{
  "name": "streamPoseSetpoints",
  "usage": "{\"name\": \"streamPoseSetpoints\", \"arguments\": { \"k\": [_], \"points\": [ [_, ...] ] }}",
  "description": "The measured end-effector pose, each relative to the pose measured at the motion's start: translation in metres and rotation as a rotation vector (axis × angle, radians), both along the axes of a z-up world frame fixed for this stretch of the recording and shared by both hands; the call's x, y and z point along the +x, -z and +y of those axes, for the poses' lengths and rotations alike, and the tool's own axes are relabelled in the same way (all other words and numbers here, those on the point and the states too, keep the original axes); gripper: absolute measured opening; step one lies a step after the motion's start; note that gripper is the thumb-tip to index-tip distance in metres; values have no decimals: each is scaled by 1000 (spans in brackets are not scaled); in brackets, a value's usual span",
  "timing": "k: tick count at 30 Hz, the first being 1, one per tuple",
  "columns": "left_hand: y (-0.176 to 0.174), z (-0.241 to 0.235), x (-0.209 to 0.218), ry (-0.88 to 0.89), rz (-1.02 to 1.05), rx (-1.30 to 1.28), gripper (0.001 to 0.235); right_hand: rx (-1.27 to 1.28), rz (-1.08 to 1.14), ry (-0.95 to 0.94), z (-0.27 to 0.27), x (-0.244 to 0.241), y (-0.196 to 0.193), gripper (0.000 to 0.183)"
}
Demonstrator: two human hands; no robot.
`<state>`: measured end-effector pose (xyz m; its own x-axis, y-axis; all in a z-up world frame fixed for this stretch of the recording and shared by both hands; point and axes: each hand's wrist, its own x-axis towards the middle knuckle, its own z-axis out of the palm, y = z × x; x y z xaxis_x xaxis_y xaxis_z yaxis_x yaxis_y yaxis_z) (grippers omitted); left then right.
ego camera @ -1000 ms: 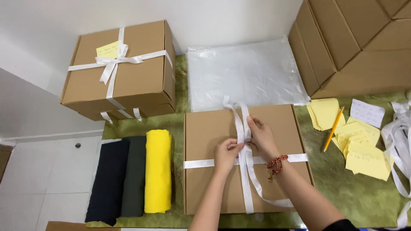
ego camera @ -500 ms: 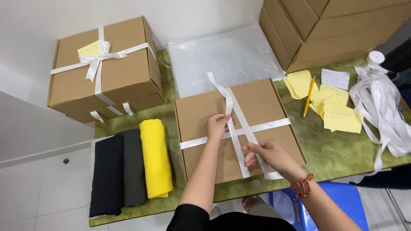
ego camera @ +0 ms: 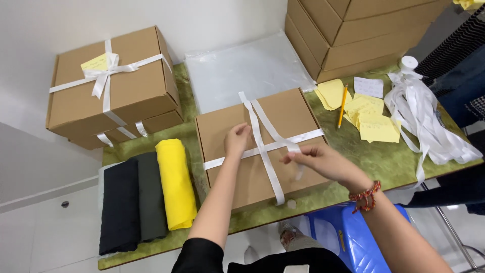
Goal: Packing an item into a cardboard box and securing it with a decorative white ribbon
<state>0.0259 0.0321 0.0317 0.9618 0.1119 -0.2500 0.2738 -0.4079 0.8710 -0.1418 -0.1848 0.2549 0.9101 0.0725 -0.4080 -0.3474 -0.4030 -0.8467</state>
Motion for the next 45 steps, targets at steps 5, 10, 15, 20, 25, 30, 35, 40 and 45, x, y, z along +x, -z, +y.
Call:
{"name": "streamPoseSetpoints", "arguments": {
  "k": [5,10,15,20,25,30,35,40,45],
  "points": [
    [-20,17,-19,-31,7,-89,42,74,-114,-30,5,68,-23,28],
    [-42,23,-52,28,-7,-155,34,212,-9,-16,12,146,5,38],
    [-54,17,-71,77,107,-207,34,304,214,63,15,197,42,39],
    [-52,-7,-63,124,73,-199,29,349,274,36,16,213,63,39],
    [-78,-27,-61,194,68,-130,32,382,284,87,12,224,81,39],
    [-68,-38,-51,213,-13,-66,27,448,224,154,4,231,95,37],
    [-70,-28,-55,191,13,14,22,467,258,115,6,223,106,39],
    [-73,-23,-67,217,67,110,20,462,259,50,7,208,108,41],
    [-84,-25,-89,324,-315,368,25,443,227,-46,5,201,111,41]
  ]
}}
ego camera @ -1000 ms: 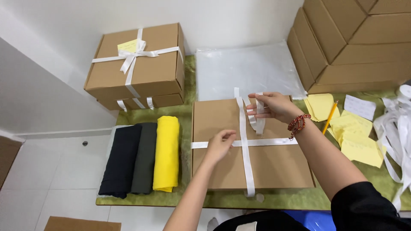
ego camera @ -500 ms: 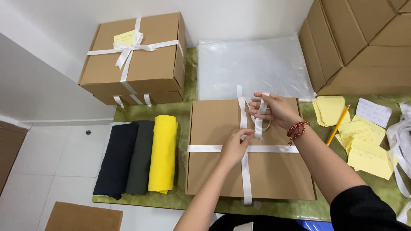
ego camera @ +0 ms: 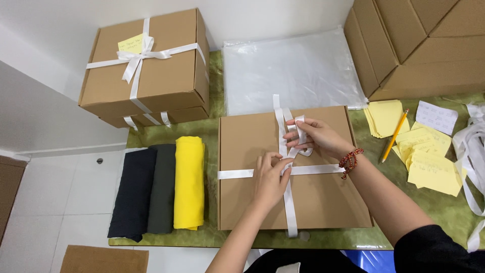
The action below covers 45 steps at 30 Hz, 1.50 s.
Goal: Packing an item into a cardboard box and securing it with a decorative white ribbon
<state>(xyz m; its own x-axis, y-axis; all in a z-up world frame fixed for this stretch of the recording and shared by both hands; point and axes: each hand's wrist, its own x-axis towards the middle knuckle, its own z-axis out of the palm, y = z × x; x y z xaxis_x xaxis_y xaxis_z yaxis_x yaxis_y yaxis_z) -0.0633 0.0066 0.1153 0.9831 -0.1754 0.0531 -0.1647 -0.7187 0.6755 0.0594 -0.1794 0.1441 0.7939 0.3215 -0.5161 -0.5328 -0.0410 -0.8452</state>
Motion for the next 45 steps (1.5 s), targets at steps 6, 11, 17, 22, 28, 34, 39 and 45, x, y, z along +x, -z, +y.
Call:
{"name": "streamPoseSetpoints", "arguments": {
  "k": [6,11,17,22,28,34,39,45],
  "points": [
    [-16,-4,3,122,30,243,38,-36,-68,-5,0,5,2,44],
    [2,-4,13,185,61,345,40,1,-118,13,0,20,18,41],
    [2,-8,15,236,18,391,44,-38,-154,34,-5,29,20,37],
    [10,-12,5,256,29,374,47,-78,-148,3,-12,22,10,32],
    [13,-7,-7,194,-241,167,34,-156,-158,-146,-20,15,9,22],
    [21,10,-16,112,-308,143,26,-222,-108,-127,-15,1,9,30],
    [35,3,-20,239,-423,203,26,-323,-81,-148,-11,-9,5,24],
    [25,-11,-25,159,-722,163,27,-434,-289,-163,-15,-30,0,31]
  ]
}}
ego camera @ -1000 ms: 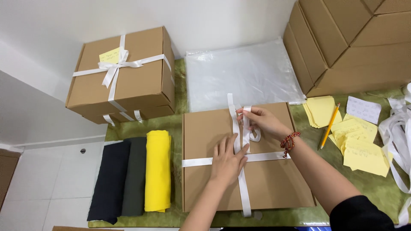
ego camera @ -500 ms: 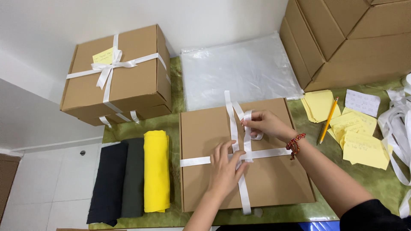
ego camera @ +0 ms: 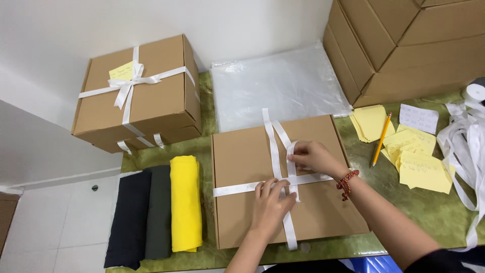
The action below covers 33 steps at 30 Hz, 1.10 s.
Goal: Packing an item into a cardboard box and securing it with a decorative white ribbon
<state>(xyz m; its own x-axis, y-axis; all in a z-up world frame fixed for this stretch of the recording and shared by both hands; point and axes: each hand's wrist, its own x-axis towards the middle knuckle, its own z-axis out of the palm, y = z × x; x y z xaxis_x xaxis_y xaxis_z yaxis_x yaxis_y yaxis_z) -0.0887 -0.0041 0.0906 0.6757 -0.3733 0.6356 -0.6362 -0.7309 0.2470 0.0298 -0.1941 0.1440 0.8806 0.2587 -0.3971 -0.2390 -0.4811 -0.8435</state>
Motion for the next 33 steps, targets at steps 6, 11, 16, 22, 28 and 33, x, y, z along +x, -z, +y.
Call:
{"name": "streamPoseSetpoints", "arguments": {
  "k": [6,11,16,22,28,33],
  "points": [
    [-1,4,-6,66,-10,-73,16,57,20,270,-2,-55,-6,55],
    [17,5,-28,131,-32,-62,16,32,-74,462,-2,-118,54,24],
    [13,9,-71,237,-1,-4,11,-406,-406,317,15,-159,81,26],
    [0,24,-102,372,39,3,6,-683,-399,431,31,-172,95,25],
    [-9,42,-100,277,210,-55,42,-214,-11,254,16,-205,64,10],
    [-8,40,-106,272,203,128,60,399,190,148,1,-255,40,6]
  ]
}}
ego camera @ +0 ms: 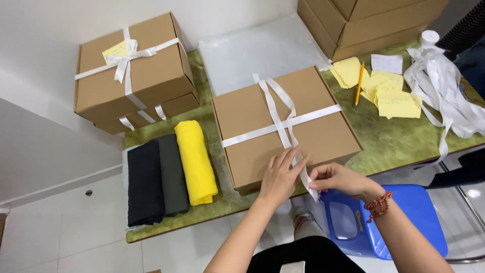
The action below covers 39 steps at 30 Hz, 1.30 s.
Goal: Packing an item into a cardboard box and securing it with a decorative white ribbon
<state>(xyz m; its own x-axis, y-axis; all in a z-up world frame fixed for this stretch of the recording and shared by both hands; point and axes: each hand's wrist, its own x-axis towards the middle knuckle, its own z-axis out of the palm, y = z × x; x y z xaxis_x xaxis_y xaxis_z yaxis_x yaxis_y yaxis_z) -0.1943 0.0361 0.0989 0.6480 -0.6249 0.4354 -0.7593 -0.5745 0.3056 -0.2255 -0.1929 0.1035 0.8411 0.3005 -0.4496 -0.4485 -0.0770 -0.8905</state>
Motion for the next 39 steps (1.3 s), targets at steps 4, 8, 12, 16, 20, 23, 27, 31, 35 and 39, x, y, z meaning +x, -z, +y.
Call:
{"name": "streamPoseSetpoints", "arguments": {
  "k": [4,8,12,16,20,23,27,31,35,39],
  "points": [
    [32,-17,4,-25,-69,-129,38,82,114,-98,-22,-11,39,16],
    [33,-18,-4,26,10,-139,34,-38,143,-137,-21,0,3,27],
    [49,-16,-13,48,-5,-71,25,-110,198,61,-7,16,-41,36],
    [60,-23,-11,44,-64,-71,35,-128,214,304,10,41,-32,45],
    [50,-29,-14,60,-65,-77,32,-322,123,292,13,66,8,46],
    [42,-29,-20,106,20,-72,29,-669,76,152,4,89,49,48],
    [18,-10,-10,192,151,-16,40,-1001,-65,10,16,90,5,48],
    [11,11,24,30,303,-138,59,-1082,-225,13,13,115,16,43],
    [32,11,61,-374,781,-558,45,-633,-198,227,32,157,31,41],
    [22,3,77,-550,1170,-898,35,-182,105,370,74,183,-34,64]
  ]
}}
